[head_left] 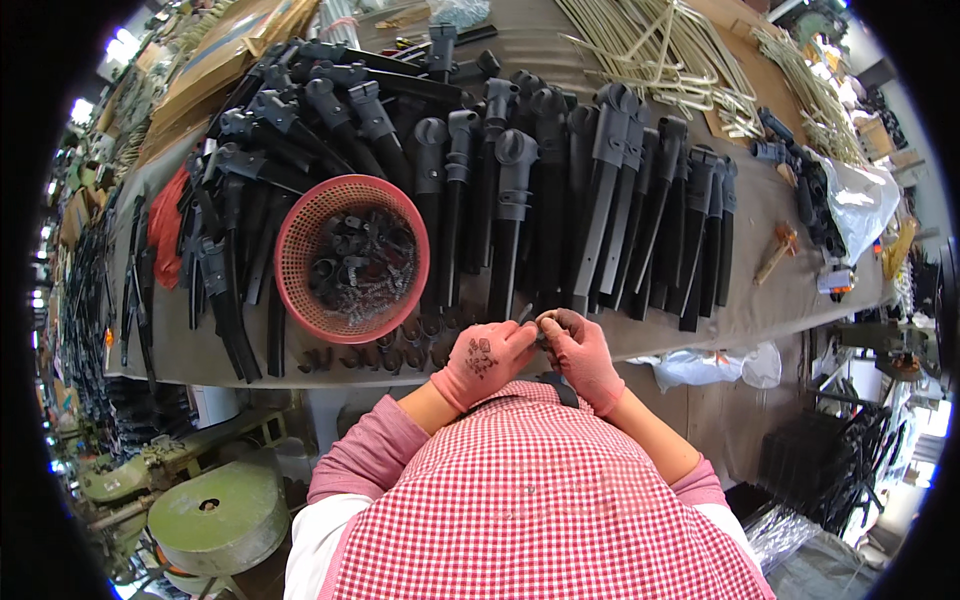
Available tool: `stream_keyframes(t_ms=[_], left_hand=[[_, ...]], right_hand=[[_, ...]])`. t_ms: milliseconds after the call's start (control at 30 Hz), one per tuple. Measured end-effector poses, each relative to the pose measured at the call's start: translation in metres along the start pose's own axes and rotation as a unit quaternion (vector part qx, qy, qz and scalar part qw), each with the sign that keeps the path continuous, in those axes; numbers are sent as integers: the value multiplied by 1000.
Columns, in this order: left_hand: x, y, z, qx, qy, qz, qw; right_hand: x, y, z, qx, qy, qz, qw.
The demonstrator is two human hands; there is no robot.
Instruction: The person assembles small metal components into larger black metal frames at a workbench. They pick parts from a red basket, fit them into the frames, and place the assembled units on the table. The person also uses a green bench grinder to smooth or shape the ends of some frames.
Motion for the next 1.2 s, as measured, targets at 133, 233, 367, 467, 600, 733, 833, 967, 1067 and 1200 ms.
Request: stream_keyframes(t_ms=[133,233,367,467,600,733,833,967,1067,1200], left_hand=[[18,-2,6,-40,28,-65,997],[111,-10,38,-129,-132,54,981],[236,-8,48,-117,-267,144,946],[289,-13,21,-30,-308,168,936],[308,-18,11,-3,-296,203,933],[296,-11,26,-36,-287,179,940],[293,5,50,-115,-183,185,959],[296,20,83,-215,-56,209,952],[305,29,87,-216,296,304,879],[222,33,104,-266,568,203,752]], right_hand=[[-17,-2,50,-19,54,69,996],[-39,-3,156,-140,258,54,954],[-100,10,230,-172,419,-26,891],[-135,-6,217,-145,438,-38,886],[-133,-11,199,-193,425,5,884],[-119,4,215,-267,286,-53,919],[-115,11,190,-230,-145,-81,959],[-64,9,125,-80,-189,-84,975],[-22,5,73,3,-139,-59,989],[29,-4,-2,93,-149,-12,984]])
Point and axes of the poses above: each hand's wrist, its own y-axis away from the middle knuckle, its own z-axis out of the back of the hand, x = y × z, the point moved 9 cm from there along -y, towards the middle knuckle, and after that the axes turned 8 degrees about z, right-handed, at the moved point
